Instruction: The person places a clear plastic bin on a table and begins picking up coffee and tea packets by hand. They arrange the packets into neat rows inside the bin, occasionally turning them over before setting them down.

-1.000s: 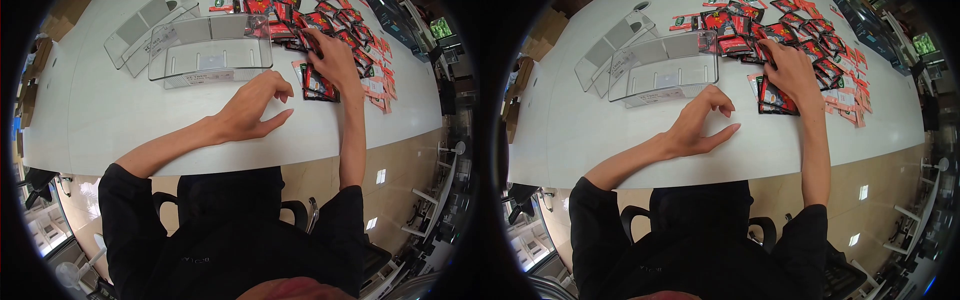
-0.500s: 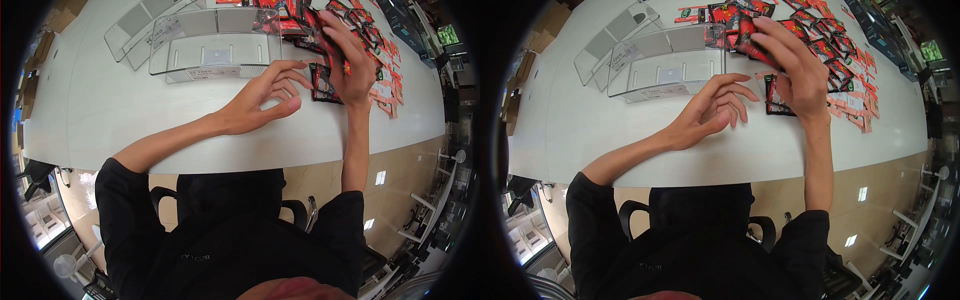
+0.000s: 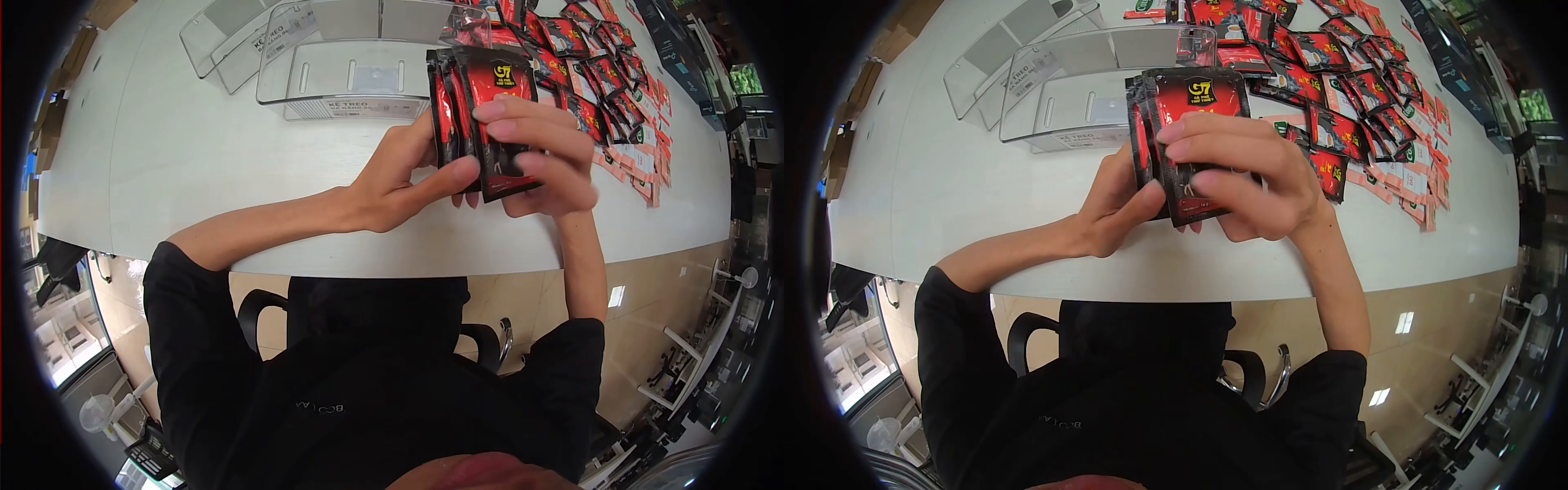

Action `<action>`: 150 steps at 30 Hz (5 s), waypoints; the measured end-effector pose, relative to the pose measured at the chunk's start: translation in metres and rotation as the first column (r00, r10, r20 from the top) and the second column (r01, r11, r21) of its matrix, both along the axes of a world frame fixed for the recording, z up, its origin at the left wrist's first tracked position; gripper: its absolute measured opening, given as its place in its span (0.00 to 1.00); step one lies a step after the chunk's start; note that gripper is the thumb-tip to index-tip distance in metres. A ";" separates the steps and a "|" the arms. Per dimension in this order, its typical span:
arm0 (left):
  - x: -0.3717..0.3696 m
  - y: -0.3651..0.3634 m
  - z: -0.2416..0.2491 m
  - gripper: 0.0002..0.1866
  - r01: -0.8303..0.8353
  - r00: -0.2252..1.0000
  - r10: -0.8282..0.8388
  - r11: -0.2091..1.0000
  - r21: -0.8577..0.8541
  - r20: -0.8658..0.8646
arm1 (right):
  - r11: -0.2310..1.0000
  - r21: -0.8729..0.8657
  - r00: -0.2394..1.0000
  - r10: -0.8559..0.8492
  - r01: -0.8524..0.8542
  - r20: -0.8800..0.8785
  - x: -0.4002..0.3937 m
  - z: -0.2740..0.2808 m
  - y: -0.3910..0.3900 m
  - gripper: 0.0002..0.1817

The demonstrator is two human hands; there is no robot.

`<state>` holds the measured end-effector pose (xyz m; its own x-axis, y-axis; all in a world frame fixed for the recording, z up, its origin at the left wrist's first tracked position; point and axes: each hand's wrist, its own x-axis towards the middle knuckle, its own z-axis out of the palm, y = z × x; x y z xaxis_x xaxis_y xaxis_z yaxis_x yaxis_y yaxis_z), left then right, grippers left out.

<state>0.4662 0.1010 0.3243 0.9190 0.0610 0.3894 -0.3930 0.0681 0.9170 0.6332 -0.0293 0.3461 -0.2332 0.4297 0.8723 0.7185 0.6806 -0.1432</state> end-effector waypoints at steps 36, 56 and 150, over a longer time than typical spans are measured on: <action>0.007 -0.001 0.004 0.12 0.049 0.941 -0.065 0.997 -0.057 -0.331 | 0.335 -0.571 0.533 -0.817 0.750 0.220 0.058 -0.006 -0.039 0.33; 0.010 -0.002 0.008 0.10 0.152 0.902 -0.162 0.987 -0.057 -0.400 | 0.307 -0.402 0.415 -0.885 0.863 0.213 0.057 -0.002 -0.032 0.14; 0.005 -0.008 -0.006 0.29 -0.269 0.962 0.271 0.910 0.316 0.039 | 0.939 -0.198 0.947 -0.306 0.282 -0.097 -0.003 0.020 -0.011 0.45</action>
